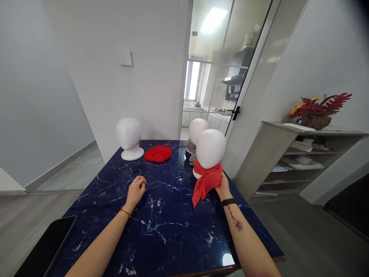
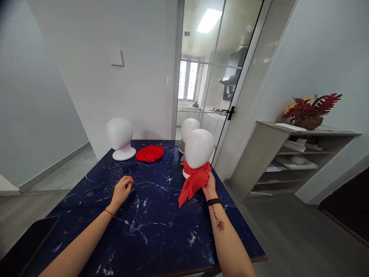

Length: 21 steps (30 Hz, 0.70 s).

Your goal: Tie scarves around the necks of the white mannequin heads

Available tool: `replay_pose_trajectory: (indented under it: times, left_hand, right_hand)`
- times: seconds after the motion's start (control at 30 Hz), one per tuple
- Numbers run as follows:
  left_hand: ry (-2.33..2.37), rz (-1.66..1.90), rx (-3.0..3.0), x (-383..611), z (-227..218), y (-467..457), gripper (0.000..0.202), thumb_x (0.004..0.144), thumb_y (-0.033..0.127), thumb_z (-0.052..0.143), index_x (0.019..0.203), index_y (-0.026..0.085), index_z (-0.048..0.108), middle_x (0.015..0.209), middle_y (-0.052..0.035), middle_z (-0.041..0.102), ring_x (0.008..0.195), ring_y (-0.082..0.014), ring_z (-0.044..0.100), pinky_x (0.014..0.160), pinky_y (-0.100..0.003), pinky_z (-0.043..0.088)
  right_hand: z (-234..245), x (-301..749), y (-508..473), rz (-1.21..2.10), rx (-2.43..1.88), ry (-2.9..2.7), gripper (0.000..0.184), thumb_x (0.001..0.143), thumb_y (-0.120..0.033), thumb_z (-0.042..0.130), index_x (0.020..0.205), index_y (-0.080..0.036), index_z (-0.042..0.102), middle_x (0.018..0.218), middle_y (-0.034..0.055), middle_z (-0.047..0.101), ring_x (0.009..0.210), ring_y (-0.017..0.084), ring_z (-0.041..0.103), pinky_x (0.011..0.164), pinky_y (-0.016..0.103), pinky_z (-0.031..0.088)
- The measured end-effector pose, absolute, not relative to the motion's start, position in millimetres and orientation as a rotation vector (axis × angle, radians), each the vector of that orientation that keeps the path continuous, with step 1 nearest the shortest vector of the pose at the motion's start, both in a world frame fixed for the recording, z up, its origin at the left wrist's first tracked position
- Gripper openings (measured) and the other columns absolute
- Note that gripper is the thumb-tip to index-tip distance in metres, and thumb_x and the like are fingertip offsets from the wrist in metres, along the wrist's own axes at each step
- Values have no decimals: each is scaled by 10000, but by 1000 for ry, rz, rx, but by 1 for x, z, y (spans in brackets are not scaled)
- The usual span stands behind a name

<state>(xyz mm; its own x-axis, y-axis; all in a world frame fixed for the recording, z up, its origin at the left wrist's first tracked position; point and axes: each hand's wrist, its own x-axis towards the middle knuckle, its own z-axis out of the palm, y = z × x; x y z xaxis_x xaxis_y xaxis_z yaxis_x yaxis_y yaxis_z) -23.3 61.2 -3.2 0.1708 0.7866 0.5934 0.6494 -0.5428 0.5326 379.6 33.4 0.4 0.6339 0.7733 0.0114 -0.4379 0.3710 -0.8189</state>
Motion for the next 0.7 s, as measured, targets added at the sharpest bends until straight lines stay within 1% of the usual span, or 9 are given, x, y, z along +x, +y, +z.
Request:
replay_pose_trajectory:
  times: [0.1, 0.2, 0.23, 0.3, 0.37, 0.43, 0.5, 0.6, 0.7]
  left_hand:
    - [1362, 1374, 2261, -16, 1, 54, 183, 845, 149, 388, 789, 184, 559, 887, -40, 579, 777, -142, 570, 726, -266, 450]
    - [1219, 1363, 2227, -3, 5, 44, 225, 874, 198, 397, 1026, 193, 563, 1034, -65, 583, 927, -165, 581, 821, -301, 467]
    - [1163, 1329, 2211, 2, 5, 41, 274, 883, 224, 405, 1125, 205, 533, 1113, -74, 570, 988, -172, 572, 853, -313, 468]
    - [1052, 1250, 2176, 9, 5, 34, 407, 892, 281, 429, 1296, 240, 419, 1277, -86, 504, 1120, -188, 527, 928, -344, 449]
    - [958, 1199, 2165, 13, 4, 30, 522, 891, 325, 449, 1390, 266, 305, 1402, -90, 406, 1250, -213, 433, 1026, -393, 378]
    - [912, 1208, 2149, 11, 2, 29, 579, 896, 350, 443, 1430, 268, 232, 1469, -95, 319, 1333, -235, 326, 1094, -437, 280]
    - [928, 1276, 2086, 3, 1, 32, 603, 903, 365, 427, 1446, 258, 188, 1493, -103, 270, 1364, -246, 266, 1119, -460, 216]
    - [998, 1400, 1979, -15, -1, 42, 625, 891, 384, 445, 1442, 238, 188, 1476, -114, 286, 1356, -250, 272, 1120, -468, 199]
    - [1051, 1493, 1912, -27, -4, 51, 617, 869, 399, 475, 1413, 217, 249, 1427, -124, 345, 1324, -252, 319, 1102, -460, 234]
  right_hand:
    - [17, 365, 19, 1007, -700, -413, 203, 637, -266, 605, 835, -228, 631, 847, -29, 685, 806, 136, 641, 778, 277, 531]
    - [28, 340, 4, 1161, -648, -441, 160, 672, -284, 600, 820, -249, 652, 867, -19, 698, 861, 163, 650, 818, 309, 532]
    - [31, 330, 1, 1202, -639, -462, 157, 683, -299, 594, 821, -257, 657, 874, -16, 701, 873, 170, 651, 832, 322, 529]
    - [33, 304, -4, 1264, -631, -502, 154, 693, -327, 590, 819, -271, 662, 864, -16, 704, 868, 176, 655, 844, 338, 525]
    - [35, 273, -5, 1324, -618, -541, 163, 695, -350, 597, 827, -280, 661, 860, -14, 705, 867, 179, 655, 845, 346, 522]
    - [36, 240, -2, 1407, -601, -571, 170, 692, -368, 611, 826, -274, 656, 859, -4, 704, 880, 193, 652, 826, 354, 523]
    - [36, 208, 4, 1508, -595, -583, 180, 680, -370, 626, 817, -256, 649, 850, 11, 701, 877, 210, 649, 791, 361, 527]
    - [33, 171, 18, 1608, -610, -584, 182, 660, -332, 621, 811, -232, 637, 845, 25, 694, 838, 219, 643, 746, 358, 520]
    - [22, 151, 31, 1589, -665, -577, 60, 625, -243, 595, 680, -219, 600, 717, -6, 663, 707, 173, 617, 708, 309, 496]
